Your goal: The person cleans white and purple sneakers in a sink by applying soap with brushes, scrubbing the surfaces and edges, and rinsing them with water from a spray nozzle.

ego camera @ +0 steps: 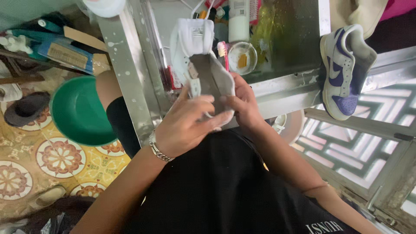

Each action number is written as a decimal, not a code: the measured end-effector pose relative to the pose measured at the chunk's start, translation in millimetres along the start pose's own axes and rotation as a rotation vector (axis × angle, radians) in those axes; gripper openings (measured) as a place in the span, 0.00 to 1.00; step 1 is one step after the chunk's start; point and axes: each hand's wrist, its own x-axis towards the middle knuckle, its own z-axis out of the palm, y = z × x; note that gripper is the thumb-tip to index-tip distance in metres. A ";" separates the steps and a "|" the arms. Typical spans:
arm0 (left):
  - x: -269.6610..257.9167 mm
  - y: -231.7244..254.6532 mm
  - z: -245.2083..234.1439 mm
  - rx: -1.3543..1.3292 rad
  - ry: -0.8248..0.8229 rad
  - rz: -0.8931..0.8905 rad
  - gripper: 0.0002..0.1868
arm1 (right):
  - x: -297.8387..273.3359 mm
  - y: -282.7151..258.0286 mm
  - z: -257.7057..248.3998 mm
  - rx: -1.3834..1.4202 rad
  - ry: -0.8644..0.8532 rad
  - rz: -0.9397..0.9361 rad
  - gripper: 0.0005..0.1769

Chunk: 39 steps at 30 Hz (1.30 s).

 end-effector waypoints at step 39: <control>40.1 -126.1 50.5 -1.137 0.304 -1.264 0.41 | -6.8 -42.1 -57.5 -1.540 0.024 -0.661 0.14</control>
